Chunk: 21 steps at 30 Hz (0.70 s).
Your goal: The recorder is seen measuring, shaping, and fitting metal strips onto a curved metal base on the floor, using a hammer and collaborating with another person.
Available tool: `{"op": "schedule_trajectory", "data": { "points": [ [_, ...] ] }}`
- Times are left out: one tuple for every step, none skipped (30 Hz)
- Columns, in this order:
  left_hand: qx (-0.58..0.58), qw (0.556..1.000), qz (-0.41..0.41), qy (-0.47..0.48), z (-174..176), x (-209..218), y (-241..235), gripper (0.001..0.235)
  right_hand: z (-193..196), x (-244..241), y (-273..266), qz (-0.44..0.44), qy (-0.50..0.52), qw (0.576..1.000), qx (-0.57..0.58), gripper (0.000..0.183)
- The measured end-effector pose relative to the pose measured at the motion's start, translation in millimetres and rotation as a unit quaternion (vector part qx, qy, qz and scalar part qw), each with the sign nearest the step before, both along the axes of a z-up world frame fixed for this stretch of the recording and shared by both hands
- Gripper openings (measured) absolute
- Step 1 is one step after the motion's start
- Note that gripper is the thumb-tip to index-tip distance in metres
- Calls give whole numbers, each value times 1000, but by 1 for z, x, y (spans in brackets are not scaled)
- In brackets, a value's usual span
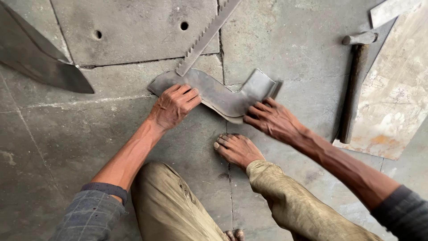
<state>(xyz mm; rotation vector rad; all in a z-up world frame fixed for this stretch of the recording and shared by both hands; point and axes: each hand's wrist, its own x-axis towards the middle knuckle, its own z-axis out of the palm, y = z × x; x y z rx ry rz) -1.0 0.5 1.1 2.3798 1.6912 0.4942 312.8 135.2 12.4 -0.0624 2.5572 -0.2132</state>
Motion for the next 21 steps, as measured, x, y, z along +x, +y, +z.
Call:
{"op": "schedule_trajectory", "data": {
  "points": [
    [2,1000,0,-3,0,0,0,8,11,-7,-5,-36,-29,999,-15,45],
    [3,1000,1,-6,0,-1,-1,8,22,-14,-11,-71,-59,995,-29,48],
    [1,1000,4,-4,0,-1,-1,8,19,-19,-20,-68,-57,996,-31,48],
    [2,1000,4,-7,0,-1,-1,8,17,-24,-29,-125,-47,989,-63,51],
    [2,1000,2,-9,1,-1,-1,7,15,-28,-39,-184,-38,978,-95,54],
    [0,1000,3,-7,0,-1,-2,7,0,-28,-45,-183,-36,978,-97,54],
    [0,1000,3,-7,-1,-1,-2,7,-15,-27,-52,-210,45,971,-106,56],
    [-1,1000,2,-8,-2,-1,-2,6,-30,-26,-58,-236,126,957,-114,58],
    [-2,1000,0,-8,-4,-1,-2,6,-30,-26,-57,-238,126,956,-115,58],
    [3,1000,-2,-4,-5,-1,-3,6,-30,-27,-56,-241,169,948,-125,59],
    [9,1000,-2,-2,-7,-1,-3,6,-30,-27,-53,-241,210,938,-134,59],
    [9,1000,-3,-3,-5,1,-2,6,-21,-30,-47,-241,209,938,-134,59],
    [9,1000,-2,0,-3,0,-2,6,-13,-34,-42,-233,178,945,-146,58],
    [10,1000,-2,3,0,0,-2,6,-5,-39,-37,-225,146,950,-158,57],
    [10,1000,-2,5,0,0,-2,6,0,-43,-33,-224,148,950,-158,57],
    [7,1000,-1,5,0,-1,-2,7,4,-46,-30,-213,120,957,-155,56],
    [3,1000,0,4,0,0,-2,7,8,-49,-26,-201,91,964,-151,55],
    [3,1000,1,5,-4,0,-4,7,6,-47,-27,-200,92,964,-152,55],
    [1,1000,3,3,-9,0,-5,7,5,-45,-27,-204,97,963,-149,52],
    [0,1000,5,1,-13,1,-6,8,4,-43,-27,-208,102,962,-146,49],
    [2,1000,5,2,-14,0,-5,8,1,-36,-25,-208,104,962,-144,49]
  ]
}}
